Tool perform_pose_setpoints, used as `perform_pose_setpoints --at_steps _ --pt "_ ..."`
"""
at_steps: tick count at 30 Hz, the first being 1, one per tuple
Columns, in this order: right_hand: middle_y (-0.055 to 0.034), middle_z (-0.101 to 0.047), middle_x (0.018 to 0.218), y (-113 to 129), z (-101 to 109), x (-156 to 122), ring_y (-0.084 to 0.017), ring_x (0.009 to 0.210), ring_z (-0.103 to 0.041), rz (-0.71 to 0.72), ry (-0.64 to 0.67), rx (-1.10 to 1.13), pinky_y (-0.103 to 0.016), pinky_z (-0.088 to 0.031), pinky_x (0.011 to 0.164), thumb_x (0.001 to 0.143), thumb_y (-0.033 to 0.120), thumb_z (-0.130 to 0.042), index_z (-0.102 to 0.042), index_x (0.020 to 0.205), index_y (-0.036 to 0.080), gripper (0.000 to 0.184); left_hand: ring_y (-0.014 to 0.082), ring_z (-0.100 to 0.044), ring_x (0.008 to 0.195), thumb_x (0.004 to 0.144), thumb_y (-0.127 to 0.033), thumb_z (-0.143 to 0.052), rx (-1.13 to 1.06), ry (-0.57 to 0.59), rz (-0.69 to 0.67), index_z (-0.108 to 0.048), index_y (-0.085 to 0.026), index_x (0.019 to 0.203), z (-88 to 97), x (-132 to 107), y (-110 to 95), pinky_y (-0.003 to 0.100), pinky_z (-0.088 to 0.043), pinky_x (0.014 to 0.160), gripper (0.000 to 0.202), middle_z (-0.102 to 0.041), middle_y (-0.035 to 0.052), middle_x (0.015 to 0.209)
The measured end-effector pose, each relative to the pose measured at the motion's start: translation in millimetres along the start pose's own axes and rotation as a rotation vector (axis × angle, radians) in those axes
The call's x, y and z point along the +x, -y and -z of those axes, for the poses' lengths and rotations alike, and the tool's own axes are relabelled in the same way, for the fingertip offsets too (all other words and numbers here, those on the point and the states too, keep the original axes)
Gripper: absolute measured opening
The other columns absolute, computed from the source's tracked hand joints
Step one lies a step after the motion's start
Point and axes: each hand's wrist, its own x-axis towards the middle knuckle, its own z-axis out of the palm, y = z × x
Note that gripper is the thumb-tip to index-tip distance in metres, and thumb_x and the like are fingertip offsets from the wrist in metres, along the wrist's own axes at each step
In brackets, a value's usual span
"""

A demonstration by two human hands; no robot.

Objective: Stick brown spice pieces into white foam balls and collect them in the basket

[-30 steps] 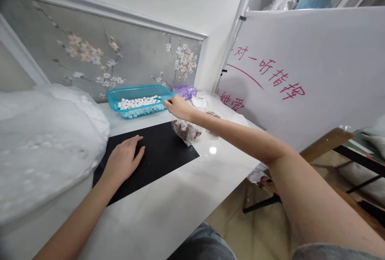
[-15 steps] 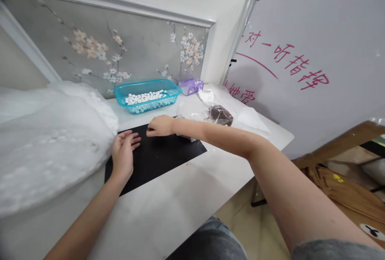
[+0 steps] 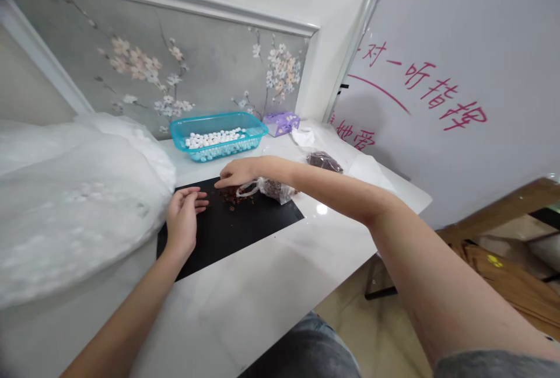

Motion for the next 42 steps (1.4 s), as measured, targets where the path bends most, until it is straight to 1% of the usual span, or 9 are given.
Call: perform_pose_setpoints --at_steps 5,9,13,18,23,26,33,37,42 --pt "-0.006 -0.067 0.105 -6 14 -13 -0.016 0.091 -0.059 -0.014 0.019 0.183 -0.024 -0.038 0.082 0.088 0.054 -0.033 -0.068 0.098 0.015 0.053 0.0101 -0.056 0.057 0.072 -0.027 -0.05 -0.003 -0.013 -0.004 -0.055 -0.017 0.08 0.3 1 2 0.021 -0.044 0.053 0.014 -0.059 -0.0002 0.071" --pt "-0.0071 -0.068 0.094 -5 19 -42 -0.017 0.08 -0.059 -0.029 -0.063 -0.091 -0.025 -0.039 0.068 0.081 0.054 -0.047 -0.066 0.095 0.015 0.046 0.0106 -0.057 0.058 0.072 -0.027 -0.05 -0.006 -0.016 0.005 -0.055 -0.017 0.08 -0.5 0 0 0.021 -0.044 0.053 0.013 -0.059 -0.0002 0.071" --pt "-0.0097 -0.065 0.094 -9 17 -73 -0.024 0.087 -0.057 -0.16 -0.005 -0.473 -0.027 -0.036 0.065 0.065 0.046 -0.067 -0.064 0.096 0.015 0.044 0.0103 -0.057 0.058 0.072 -0.027 -0.05 -0.003 -0.009 0.017 -0.055 -0.017 0.079 -0.8 -1 -2 0.021 -0.044 0.053 0.013 -0.06 -0.0001 0.071" --pt "-0.0077 -0.062 0.102 -23 18 -101 -0.02 0.089 -0.056 -0.219 0.009 -0.462 -0.027 -0.036 0.068 0.074 0.017 -0.053 -0.061 0.099 0.018 0.027 0.0107 -0.057 0.058 0.071 -0.027 -0.05 0.005 -0.008 0.009 -0.056 -0.017 0.079 -0.6 -1 -1 0.021 -0.044 0.053 0.014 -0.059 -0.0001 0.071" --pt "-0.0097 -0.06 0.098 -33 25 -121 -0.017 0.08 -0.056 -0.268 -0.12 -0.499 -0.026 -0.037 0.066 0.073 0.009 -0.048 -0.061 0.087 0.015 0.02 0.0108 -0.057 0.058 0.071 -0.027 -0.05 0.009 -0.006 -0.003 -0.056 -0.017 0.079 -0.9 0 -1 0.022 -0.044 0.053 0.014 -0.059 0.0002 0.071" --pt "-0.0122 -0.061 0.093 -38 30 -129 -0.017 0.075 -0.057 -0.389 -0.129 -0.595 -0.026 -0.037 0.063 0.072 0.006 -0.048 -0.063 0.08 0.012 0.018 0.011 -0.057 0.058 0.07 -0.027 -0.051 0.011 -0.009 -0.002 -0.056 -0.017 0.078 -1.3 0 -2 0.022 -0.044 0.053 0.014 -0.059 0.0003 0.071" --pt "-0.0177 -0.065 0.09 -68 27 -132 -0.029 0.087 -0.06 -0.876 0.03 -0.43 -0.034 -0.044 0.07 0.073 0.022 -0.059 -0.067 0.085 0.009 0.019 0.0105 -0.056 0.058 0.07 -0.027 -0.051 0.016 -0.008 0.009 -0.056 -0.017 0.078 -1.3 1 -2 0.022 -0.044 0.053 0.014 -0.059 -0.0001 0.071" --pt "-0.021 -0.062 0.102 -87 15 -132 -0.032 0.098 -0.056 -0.918 -0.056 -0.396 -0.043 -0.044 0.081 0.078 0.026 -0.06 -0.064 0.095 0.005 0.027 0.0111 -0.056 0.058 0.069 -0.027 -0.051 0.015 -0.002 0.003 -0.056 -0.017 0.078 -1.4 2 -1 0.022 -0.044 0.053 0.014 -0.059 -0.0001 0.07" --pt "-0.0083 -0.054 0.118 -103 3 -134 -0.02 0.101 -0.056 -0.94 -0.165 -0.23 -0.041 -0.048 0.085 0.088 0.033 -0.052 -0.052 0.116 0.015 0.034 0.011 -0.056 0.058 0.069 -0.026 -0.052 0.019 -0.003 0.009 -0.057 -0.017 0.077 -2.0 1 -3 0.022 -0.044 0.053 0.013 -0.059 -0.0001 0.07"
